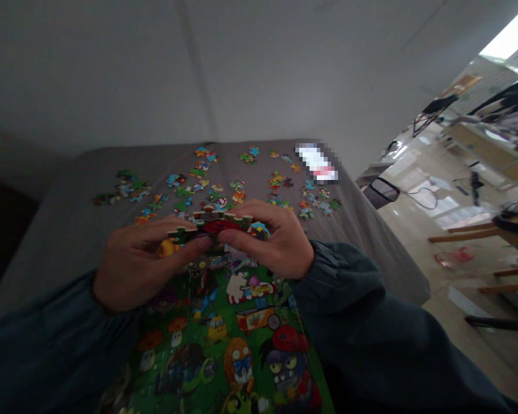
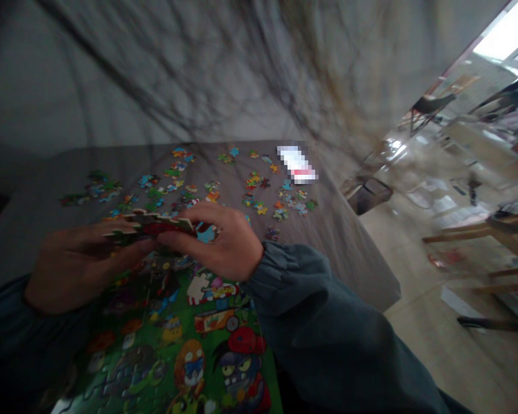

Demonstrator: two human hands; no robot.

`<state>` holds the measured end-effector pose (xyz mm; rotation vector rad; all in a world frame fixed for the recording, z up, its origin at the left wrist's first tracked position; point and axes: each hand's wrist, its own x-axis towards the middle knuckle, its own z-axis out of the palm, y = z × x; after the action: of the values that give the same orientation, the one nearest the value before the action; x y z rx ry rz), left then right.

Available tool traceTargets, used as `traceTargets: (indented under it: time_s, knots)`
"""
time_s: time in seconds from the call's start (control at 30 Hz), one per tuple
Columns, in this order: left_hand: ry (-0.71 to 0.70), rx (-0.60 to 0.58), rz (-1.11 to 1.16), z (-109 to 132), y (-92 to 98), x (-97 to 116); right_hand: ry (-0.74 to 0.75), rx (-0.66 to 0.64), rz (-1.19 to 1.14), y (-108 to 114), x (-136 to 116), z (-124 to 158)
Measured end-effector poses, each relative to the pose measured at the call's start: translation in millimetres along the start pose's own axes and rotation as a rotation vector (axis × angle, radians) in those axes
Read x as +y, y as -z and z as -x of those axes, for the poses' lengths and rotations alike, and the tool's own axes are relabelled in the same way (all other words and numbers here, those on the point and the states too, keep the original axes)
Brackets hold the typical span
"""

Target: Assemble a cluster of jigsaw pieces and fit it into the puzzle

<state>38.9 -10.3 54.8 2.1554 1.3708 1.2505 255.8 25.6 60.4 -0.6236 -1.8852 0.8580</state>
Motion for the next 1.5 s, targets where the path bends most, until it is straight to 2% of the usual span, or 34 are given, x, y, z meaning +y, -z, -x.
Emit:
traceTargets:
  time_s: [0.23, 0.47, 0.63, 0.87, 1.07, 1.23, 1.4, 1.5]
  knots:
    - [-0.007, 0.018, -0.026, -2.7, 1.2, 3.6, 0.02, 0.019, 0.026, 0.4, 0.5, -0.7]
    - [0.0, -0.028, 0.009, -1.6, 1.5, -0.3, 0.082, 0.048, 0.061, 1.3, -0.9, -0.2]
    - [0.014, -0.05, 0.045, -2.0, 1.8, -0.3, 0.078, 0.023, 0.091, 3.3, -1.6, -0.1]
    - [0.017, -0.022, 0.055, -4.2, 3.4, 0.8, 0.02, -0.034, -0.012, 4.3, 4.0, -1.6]
    - [-0.036, -0.026, 0.048, -1.2, 4.0, -3.4, 0.067, 0.007, -0.02, 3.3, 0.9, -1.6]
    - [-0.024, -0.031, 0.056, -1.2, 2.9, -0.3, 0.038, -0.018, 0.013, 2.1, -0.8, -0.6]
    - [0.014, 0.049, 0.058, -2.2, 3.8, 3.3, 0.018, -0.053, -0.007, 6.2, -3.7, -1.9]
    - [-0.04, 0.098, 0.031, -4.0, 6.2, 1.8, -0.051, -0.137, -0.016, 19.9, -3.7, -6.3]
